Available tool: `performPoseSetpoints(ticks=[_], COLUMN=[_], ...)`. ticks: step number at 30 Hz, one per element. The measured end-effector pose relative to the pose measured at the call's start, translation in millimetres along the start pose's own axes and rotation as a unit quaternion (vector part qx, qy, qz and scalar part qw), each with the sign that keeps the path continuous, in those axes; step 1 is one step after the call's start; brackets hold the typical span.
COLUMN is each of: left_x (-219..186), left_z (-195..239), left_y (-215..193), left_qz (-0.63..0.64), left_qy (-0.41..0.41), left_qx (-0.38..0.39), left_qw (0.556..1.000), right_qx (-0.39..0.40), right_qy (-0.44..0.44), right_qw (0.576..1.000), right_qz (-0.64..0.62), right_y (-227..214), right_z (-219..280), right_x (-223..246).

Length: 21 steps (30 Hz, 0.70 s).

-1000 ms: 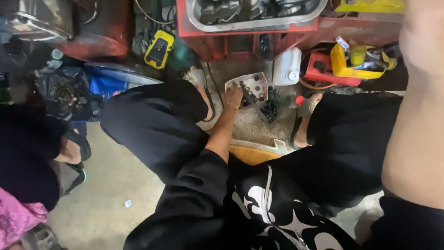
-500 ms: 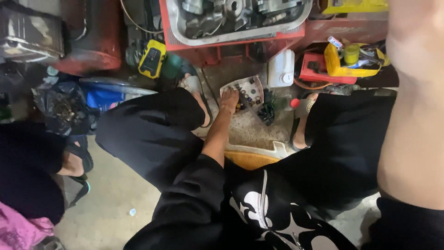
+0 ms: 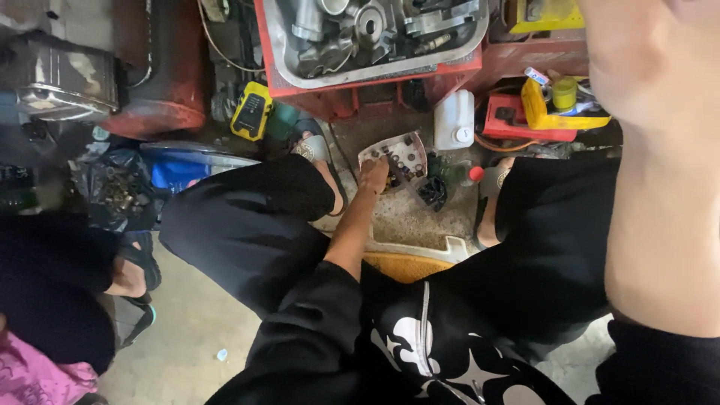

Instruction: Cleaning various small engine components using a paintbrush in a metal tray.

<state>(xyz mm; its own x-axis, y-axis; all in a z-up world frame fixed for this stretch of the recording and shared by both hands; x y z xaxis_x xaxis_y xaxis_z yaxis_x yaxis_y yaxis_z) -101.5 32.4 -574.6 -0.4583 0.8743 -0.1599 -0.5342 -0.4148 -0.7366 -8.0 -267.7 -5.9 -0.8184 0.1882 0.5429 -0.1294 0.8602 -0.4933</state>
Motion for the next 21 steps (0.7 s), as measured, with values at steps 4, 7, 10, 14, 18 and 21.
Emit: performPoseSetpoints(ticks=[4,7,10,14,18,21], left_x=[-1.5,-4.5,-15.1,-13.6,-13.9,-20.9], left_z=[14.6,19.5,41.6,44.6,22.1,-21.6], left_y=[-2.5,-3.6,-34.6,-31.6,6.9,-21.0], left_qz=[-0.059,-0.052,-0.101,-0.108,-0.338,-0.272], left_qy=[0.024,0.015,0.016,0.022,-0.006,0.056], left_qx=[-0.004,0.024,-0.008,0.008,-0.222,-0.028], left_qw=[0.998,0.998,0.995,0.994,0.914,0.96], right_qx=[-0.005,-0.006,-0.01,-0.01,-0.009,-0.013], right_qy=[-0.004,-0.008,-0.017,-0.021,-0.042,-0.055], right_qw=[1.0,1.0,1.0,1.0,0.999,0.998], right_qz=[0.002,0.005,0.01,0.011,0.01,0.011], right_y=[-0.2,-0.2,0.4,1.0,2.7,3.0], right_z=[1.6,2.9,-2.2,-2.1,-12.2,-17.3], right_x=[0.9,4.2,3.3,2.6,3.2,7.6])
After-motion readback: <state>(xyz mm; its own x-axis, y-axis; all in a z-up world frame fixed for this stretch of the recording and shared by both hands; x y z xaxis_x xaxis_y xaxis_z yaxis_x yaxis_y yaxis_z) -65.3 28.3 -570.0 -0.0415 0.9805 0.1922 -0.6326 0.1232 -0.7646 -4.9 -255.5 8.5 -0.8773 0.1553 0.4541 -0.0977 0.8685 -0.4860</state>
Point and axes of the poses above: each hand's wrist, its own z-axis away from the middle knuckle, its own y-axis out of the palm, x = y × z, the point moved 1 cm from there along -z, towards the middle knuckle, and after that the axes turned 15 degrees about -y, right-handed, at the moved point
